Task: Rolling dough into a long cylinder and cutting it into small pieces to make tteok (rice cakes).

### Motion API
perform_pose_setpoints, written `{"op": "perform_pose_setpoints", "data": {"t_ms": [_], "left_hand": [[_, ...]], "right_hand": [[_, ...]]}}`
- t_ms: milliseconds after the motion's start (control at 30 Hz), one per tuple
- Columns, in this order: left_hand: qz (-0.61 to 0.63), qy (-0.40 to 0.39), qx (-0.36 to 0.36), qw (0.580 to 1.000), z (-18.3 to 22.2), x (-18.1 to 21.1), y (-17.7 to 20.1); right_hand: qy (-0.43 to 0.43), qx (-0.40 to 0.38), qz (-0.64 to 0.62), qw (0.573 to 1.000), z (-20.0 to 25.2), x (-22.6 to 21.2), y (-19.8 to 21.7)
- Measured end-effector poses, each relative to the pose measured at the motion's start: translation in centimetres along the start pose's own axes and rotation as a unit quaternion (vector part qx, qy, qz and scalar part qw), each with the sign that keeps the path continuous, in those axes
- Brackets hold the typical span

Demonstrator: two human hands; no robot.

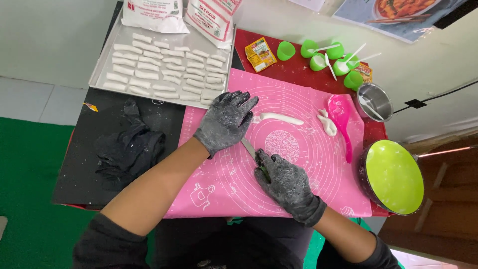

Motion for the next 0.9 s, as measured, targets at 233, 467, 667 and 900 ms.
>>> {"op": "perform_pose_setpoints", "data": {"t_ms": [233, 467, 667, 900], "left_hand": [[-0.028, -0.004, 0.022, 0.999, 0.2, 0.1, -0.4], [-0.036, 0.016, -0.011, 0.999, 0.5, 0.0, -1.2], [-0.003, 0.026, -0.102, 0.994, 0.5, 1.1, -2.2], [-0.011, 0.023, -0.124, 0.992, 0.4, 1.5, -1.8]], "right_hand": [[0.005, 0.011, 0.047, 0.999, 1.2, 1.5, 0.5], [-0.168, -0.063, -0.031, 0.983, 0.6, 5.8, 2.1], [-0.228, -0.099, -0.055, 0.967, -2.5, 5.1, 6.6], [-0.207, -0.1, -0.008, 0.973, -2.0, 9.0, 0.3]]}}
Point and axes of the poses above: each hand's wrist, its own z-axis away from the middle knuckle, its own y-axis out of the back of the hand, x = y × z, the point moved 9 cm from there along -z, towards the middle knuckle, and after that the axes turned 5 degrees about -y, right-handed, at the moved point
